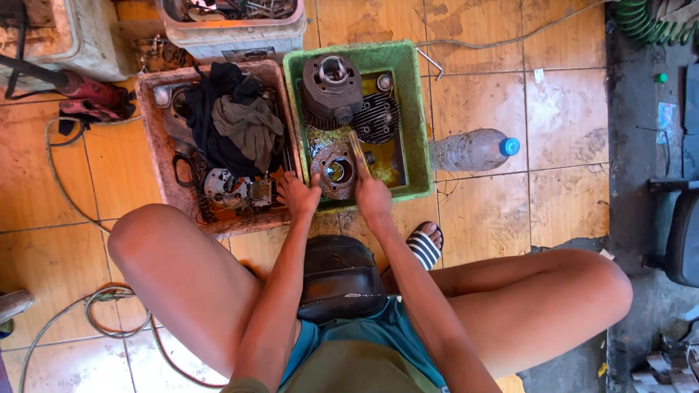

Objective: Cleaning motorcycle engine parts with a brush and solvent in a bin

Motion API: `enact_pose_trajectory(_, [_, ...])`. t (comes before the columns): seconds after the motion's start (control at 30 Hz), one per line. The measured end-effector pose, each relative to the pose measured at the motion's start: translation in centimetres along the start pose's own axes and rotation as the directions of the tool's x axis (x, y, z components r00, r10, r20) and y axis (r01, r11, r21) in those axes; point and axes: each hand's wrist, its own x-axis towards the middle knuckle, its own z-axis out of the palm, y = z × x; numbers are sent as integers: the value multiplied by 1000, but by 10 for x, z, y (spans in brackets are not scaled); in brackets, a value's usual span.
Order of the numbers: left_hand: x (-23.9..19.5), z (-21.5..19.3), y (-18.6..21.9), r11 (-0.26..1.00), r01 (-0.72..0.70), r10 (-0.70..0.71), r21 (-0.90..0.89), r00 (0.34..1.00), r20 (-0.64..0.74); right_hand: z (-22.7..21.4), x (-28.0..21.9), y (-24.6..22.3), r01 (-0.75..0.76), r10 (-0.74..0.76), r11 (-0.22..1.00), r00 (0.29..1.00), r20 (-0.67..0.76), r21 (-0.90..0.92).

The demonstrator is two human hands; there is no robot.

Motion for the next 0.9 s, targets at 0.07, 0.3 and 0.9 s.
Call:
enact_pose_trajectory(0.07, [0,0,5,1000,8,-8,-9,1000,3,14,15,10,-11,11,1000,1000,-7,1])
enact_pose_trajectory(0.3, [5,5,-1,998,70,-70,-8,997,26,33,-48,47,-50,49,998,998,48,29])
enact_pose_trajectory(0.9, [-6,-6,12,996,92,-92,0,995,48,-11,-28,5,-92,88,973,996,31,210])
